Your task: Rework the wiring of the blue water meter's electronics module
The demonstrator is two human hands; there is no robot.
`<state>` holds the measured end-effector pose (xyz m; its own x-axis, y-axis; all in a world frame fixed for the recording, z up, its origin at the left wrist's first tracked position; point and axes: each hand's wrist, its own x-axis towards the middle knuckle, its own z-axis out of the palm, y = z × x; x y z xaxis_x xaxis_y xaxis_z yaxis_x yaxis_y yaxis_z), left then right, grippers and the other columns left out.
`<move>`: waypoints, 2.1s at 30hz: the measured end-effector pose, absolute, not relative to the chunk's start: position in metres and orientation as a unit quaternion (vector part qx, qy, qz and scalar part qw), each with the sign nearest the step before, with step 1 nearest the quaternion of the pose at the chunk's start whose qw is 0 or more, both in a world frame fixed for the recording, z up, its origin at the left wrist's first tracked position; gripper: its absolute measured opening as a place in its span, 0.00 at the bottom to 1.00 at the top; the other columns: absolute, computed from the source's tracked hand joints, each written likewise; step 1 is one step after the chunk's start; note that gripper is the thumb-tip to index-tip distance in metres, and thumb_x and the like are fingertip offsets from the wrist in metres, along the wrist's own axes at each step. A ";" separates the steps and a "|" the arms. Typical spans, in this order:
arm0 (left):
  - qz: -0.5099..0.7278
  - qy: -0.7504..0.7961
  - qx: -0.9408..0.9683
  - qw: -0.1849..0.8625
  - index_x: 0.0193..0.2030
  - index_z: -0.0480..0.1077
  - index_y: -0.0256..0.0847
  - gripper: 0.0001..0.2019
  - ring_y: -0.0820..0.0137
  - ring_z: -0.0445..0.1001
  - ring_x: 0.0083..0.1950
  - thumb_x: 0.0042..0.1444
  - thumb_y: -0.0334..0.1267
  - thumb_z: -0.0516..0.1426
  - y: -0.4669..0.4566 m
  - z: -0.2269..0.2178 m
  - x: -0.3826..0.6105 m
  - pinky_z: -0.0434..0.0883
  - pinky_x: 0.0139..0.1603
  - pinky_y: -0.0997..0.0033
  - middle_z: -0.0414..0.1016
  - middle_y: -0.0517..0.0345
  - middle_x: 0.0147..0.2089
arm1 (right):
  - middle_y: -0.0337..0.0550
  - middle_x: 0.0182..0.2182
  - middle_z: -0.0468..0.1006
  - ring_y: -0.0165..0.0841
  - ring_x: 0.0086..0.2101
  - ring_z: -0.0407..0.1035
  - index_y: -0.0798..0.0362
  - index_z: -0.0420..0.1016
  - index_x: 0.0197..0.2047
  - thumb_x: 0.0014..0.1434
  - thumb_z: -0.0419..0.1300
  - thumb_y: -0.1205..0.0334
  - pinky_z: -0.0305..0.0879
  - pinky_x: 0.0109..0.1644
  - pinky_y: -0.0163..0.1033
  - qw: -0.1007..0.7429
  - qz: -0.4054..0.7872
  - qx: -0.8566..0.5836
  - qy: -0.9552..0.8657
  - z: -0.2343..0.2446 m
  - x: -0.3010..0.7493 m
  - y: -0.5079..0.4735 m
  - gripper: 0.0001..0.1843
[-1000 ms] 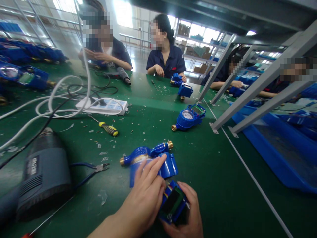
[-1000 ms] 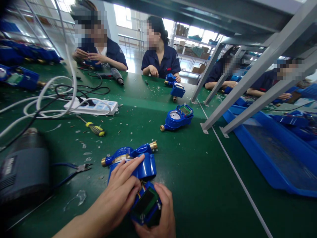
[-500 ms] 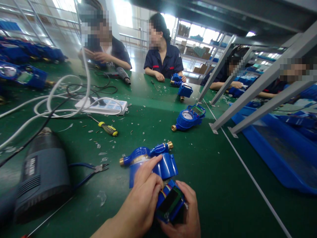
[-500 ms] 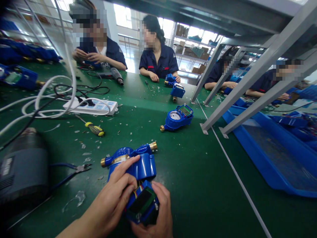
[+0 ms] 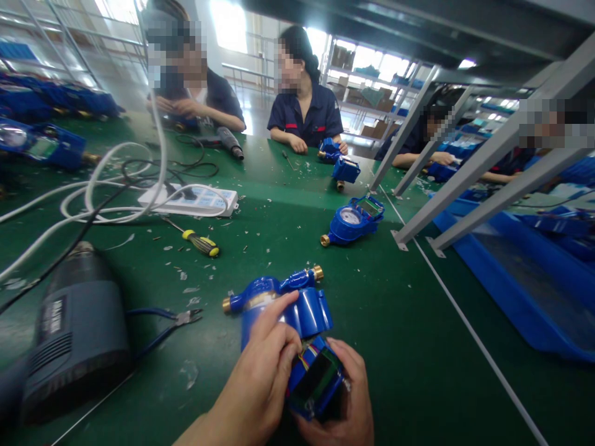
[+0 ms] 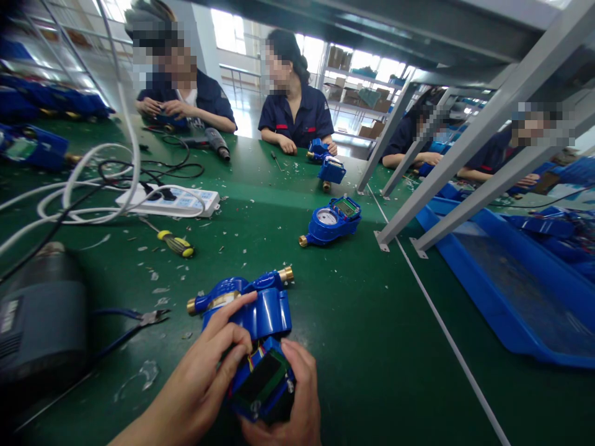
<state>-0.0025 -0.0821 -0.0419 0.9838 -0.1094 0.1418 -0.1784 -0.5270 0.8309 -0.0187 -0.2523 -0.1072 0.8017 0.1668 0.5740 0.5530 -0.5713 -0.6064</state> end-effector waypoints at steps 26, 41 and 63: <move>0.191 -0.222 0.895 0.338 0.41 0.66 0.40 0.06 0.70 0.71 0.35 0.57 0.31 0.51 -0.089 -0.088 -0.036 0.70 0.33 0.71 0.73 0.55 0.38 | 0.55 0.26 0.81 0.32 0.22 0.76 0.69 0.72 0.45 0.62 0.29 0.39 0.69 0.19 0.28 0.832 0.438 -0.260 0.222 -0.099 -0.019 -0.267 0.45; 0.168 -0.154 0.877 0.422 0.40 0.69 0.41 0.09 0.74 0.75 0.41 0.59 0.31 0.49 -0.101 -0.085 -0.028 0.72 0.42 0.80 0.76 0.57 0.39 | 0.57 0.29 0.80 0.26 0.19 0.74 0.69 0.74 0.39 0.59 0.26 0.37 0.65 0.16 0.23 0.806 0.493 -0.291 0.151 -0.100 -0.023 -0.270 0.48; 0.054 -0.027 0.827 0.558 0.37 0.67 0.41 0.05 0.72 0.74 0.41 0.59 0.37 0.50 -0.110 -0.096 -0.049 0.73 0.40 0.76 0.73 0.53 0.45 | 0.49 0.37 0.78 0.37 0.33 0.74 0.52 0.50 0.56 0.41 0.67 0.44 0.73 0.24 0.35 0.775 0.224 -0.584 0.087 -0.105 -0.044 -0.261 0.45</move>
